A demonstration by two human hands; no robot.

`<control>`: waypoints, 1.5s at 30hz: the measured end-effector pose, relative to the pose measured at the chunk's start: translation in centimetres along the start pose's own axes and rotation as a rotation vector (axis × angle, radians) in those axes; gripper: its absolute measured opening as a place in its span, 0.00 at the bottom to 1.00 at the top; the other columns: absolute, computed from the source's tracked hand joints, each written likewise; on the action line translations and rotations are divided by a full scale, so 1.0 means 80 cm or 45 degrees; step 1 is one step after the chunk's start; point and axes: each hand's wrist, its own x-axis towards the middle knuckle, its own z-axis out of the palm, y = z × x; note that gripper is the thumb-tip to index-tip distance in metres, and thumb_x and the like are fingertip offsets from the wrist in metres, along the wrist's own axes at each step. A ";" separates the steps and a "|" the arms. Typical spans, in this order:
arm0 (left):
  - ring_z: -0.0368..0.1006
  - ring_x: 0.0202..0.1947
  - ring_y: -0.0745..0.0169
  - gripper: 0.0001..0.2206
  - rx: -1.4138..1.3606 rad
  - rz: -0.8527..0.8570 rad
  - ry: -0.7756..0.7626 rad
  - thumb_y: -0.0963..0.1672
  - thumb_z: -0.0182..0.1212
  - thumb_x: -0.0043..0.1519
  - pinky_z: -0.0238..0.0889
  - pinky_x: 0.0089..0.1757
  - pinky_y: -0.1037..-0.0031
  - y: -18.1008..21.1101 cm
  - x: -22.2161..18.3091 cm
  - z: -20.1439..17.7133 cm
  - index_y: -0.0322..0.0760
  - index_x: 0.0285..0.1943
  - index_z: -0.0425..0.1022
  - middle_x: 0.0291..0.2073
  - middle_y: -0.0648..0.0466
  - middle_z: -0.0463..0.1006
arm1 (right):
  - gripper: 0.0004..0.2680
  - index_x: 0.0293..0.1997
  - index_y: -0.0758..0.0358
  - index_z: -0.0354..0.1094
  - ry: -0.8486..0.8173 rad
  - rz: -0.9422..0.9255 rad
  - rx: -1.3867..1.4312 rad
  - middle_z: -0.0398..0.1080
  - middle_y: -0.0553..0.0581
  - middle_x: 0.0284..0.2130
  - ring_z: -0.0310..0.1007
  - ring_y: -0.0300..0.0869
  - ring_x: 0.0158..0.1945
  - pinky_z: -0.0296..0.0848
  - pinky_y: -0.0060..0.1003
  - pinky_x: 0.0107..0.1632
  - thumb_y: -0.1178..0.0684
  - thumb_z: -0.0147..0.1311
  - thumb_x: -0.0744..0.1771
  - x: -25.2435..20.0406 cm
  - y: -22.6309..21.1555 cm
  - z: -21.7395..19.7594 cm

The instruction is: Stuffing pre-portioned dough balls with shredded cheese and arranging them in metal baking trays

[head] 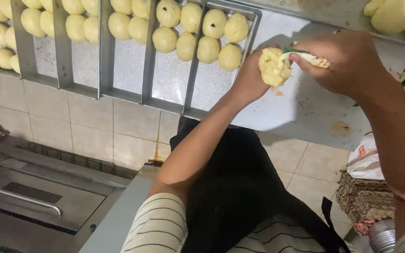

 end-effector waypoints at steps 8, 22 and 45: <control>0.62 0.29 0.72 0.09 -0.083 0.097 -0.014 0.46 0.58 0.58 0.55 0.33 0.76 -0.020 0.000 -0.002 0.52 0.27 0.63 0.23 0.66 0.67 | 0.14 0.57 0.65 0.71 -0.333 0.159 0.571 0.75 0.61 0.44 0.72 0.57 0.44 0.63 0.50 0.44 0.51 0.38 0.73 0.030 -0.037 -0.066; 0.64 0.30 0.72 0.08 -0.113 0.096 0.025 0.44 0.60 0.55 0.57 0.33 0.77 -0.023 -0.004 -0.004 0.51 0.26 0.65 0.23 0.65 0.70 | 0.07 0.54 0.63 0.80 -0.082 0.441 0.729 0.77 0.54 0.44 0.68 0.35 0.45 0.62 0.31 0.43 0.58 0.70 0.71 0.022 -0.046 -0.065; 0.62 0.30 0.73 0.09 -0.144 0.077 0.007 0.48 0.61 0.56 0.56 0.33 0.76 -0.025 -0.007 -0.006 0.50 0.27 0.65 0.23 0.66 0.68 | 0.06 0.52 0.59 0.81 -0.147 0.138 0.475 0.77 0.55 0.41 0.71 0.45 0.40 0.63 0.40 0.42 0.56 0.67 0.70 0.030 -0.046 -0.065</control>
